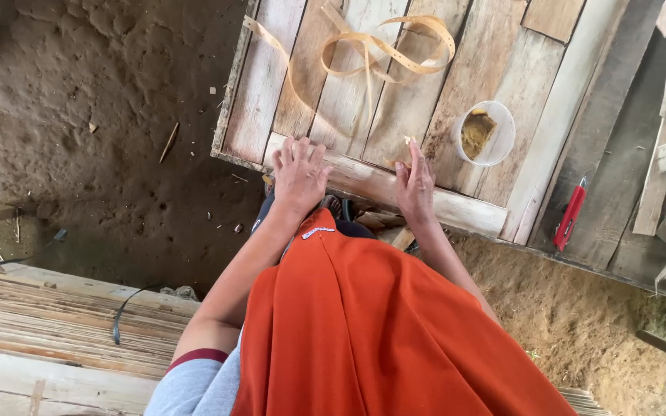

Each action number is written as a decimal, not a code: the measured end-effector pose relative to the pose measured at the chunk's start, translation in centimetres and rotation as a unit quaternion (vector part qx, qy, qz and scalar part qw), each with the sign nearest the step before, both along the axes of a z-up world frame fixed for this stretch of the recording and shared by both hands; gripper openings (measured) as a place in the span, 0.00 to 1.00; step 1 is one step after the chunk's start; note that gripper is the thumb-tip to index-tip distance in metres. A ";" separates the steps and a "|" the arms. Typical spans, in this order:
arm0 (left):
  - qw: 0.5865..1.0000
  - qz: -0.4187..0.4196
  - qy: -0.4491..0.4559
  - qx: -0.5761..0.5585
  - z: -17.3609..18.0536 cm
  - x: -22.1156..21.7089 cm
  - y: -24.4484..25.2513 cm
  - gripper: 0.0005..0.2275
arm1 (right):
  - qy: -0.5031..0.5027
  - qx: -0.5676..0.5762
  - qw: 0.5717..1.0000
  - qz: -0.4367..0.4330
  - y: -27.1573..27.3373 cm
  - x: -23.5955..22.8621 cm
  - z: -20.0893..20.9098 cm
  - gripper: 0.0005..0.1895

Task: The person applies a brown paste from a plastic container onto a wooden plank using their fingers, then presses a perforated strip onto the plank. The person smooths the strip along the plank's length.

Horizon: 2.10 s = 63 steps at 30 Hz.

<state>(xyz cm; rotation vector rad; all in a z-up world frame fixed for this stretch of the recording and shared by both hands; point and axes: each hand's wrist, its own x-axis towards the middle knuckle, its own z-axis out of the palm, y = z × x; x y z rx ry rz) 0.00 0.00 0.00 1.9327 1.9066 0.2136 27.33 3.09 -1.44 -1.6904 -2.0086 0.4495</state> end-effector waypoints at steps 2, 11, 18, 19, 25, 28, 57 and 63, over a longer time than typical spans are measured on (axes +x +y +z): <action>1.000 0.002 -0.003 -0.001 0.1 -0.2 0.0 0.21 | 0.004 0.000 1.000 -0.001 0.1 -0.3 -0.2 0.28; 1.000 -0.001 0.001 0.007 -0.5 -0.3 0.3 0.21 | -0.021 0.034 0.999 -0.013 -0.3 -0.6 0.0 0.27; 0.998 -0.028 -0.025 0.058 0.4 2.5 1.1 0.19 | -0.042 0.131 0.989 -0.047 -1.5 1.2 1.1 0.27; 0.997 -0.039 -0.029 0.058 -0.3 3.6 1.3 0.19 | -0.046 0.131 0.989 -0.058 -2.0 1.4 1.3 0.27; 0.955 -0.227 -0.078 0.176 -3.1 11.4 1.4 0.18 | -0.056 0.147 0.983 -0.094 -5.1 4.2 1.2 0.29; 0.942 -0.278 -0.048 0.179 -3.2 13.9 0.9 0.21 | -0.099 0.142 0.979 -0.110 -6.4 6.4 0.9 0.30; 0.956 -0.266 -0.015 0.119 0.0 16.1 1.4 0.11 | -0.014 0.166 0.970 -0.178 -6.2 15.3 1.8 0.24; 0.954 -0.252 -0.013 0.159 -1.4 16.8 2.4 0.16 | -0.048 0.172 0.983 -0.041 -3.8 12.7 1.8 0.19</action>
